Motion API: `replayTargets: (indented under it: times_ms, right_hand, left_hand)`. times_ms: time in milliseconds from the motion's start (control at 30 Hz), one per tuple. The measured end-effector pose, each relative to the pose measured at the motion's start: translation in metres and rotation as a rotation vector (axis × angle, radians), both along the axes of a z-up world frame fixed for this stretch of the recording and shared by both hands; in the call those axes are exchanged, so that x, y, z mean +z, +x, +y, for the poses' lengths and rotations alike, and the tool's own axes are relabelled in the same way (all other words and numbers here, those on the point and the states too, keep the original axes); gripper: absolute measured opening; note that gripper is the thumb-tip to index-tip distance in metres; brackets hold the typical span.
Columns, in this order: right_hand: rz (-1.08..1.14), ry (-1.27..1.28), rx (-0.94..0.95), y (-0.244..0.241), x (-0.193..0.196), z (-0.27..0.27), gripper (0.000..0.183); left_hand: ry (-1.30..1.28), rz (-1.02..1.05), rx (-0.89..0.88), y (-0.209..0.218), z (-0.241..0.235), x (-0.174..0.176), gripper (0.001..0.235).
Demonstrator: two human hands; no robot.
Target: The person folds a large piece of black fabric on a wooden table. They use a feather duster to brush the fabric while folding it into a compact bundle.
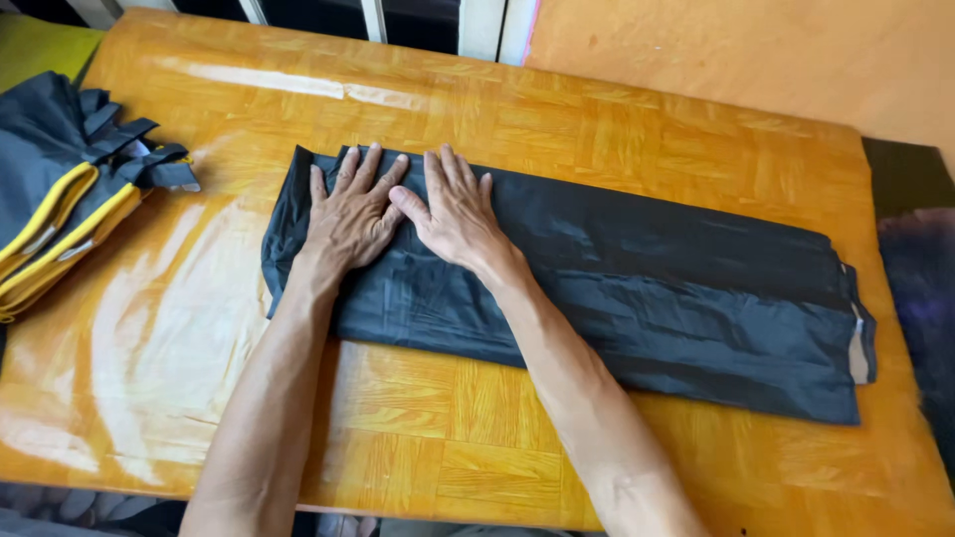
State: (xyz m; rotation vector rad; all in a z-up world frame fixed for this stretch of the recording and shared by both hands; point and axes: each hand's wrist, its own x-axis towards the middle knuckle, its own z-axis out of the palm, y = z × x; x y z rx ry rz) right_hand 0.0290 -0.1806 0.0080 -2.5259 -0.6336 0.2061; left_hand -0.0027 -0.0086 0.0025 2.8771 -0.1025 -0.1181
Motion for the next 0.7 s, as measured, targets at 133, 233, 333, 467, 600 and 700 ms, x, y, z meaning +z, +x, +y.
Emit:
replayTargets:
  times_ms: [133, 233, 333, 467, 600, 700]
  right_hand:
    - [-0.083, -0.249, 0.036, -0.006, -0.013, -0.015, 0.088]
    - [-0.1, -0.273, 0.023, -0.01, -0.011, -0.029, 0.091]
    - [-0.104, -0.299, -0.032, -0.015, -0.006, -0.048, 0.097]
    - [-0.088, -0.362, -0.124, -0.015, -0.002, -0.084, 0.1]
    - [-0.062, -0.364, -0.223, -0.008, -0.002, -0.126, 0.106]
    - [-0.102, -0.352, -0.244, -0.004, -0.014, -0.14, 0.104]
  left_hand:
    - [0.015, -0.02, 0.002, -0.001, -0.003, -0.001, 0.071]
    - [-0.018, -0.014, 0.034, 0.001, -0.001, -0.004, 0.077]
    - [-0.042, -0.027, 0.037, 0.0, 0.0, -0.003, 0.079]
    - [-0.028, 0.01, 0.052, -0.001, -0.005, 0.005, 0.079]
    - [0.003, 0.033, 0.073, 0.0, -0.006, 0.008, 0.078]
    - [0.067, 0.083, 0.077, 0.004, -0.008, 0.009, 0.079]
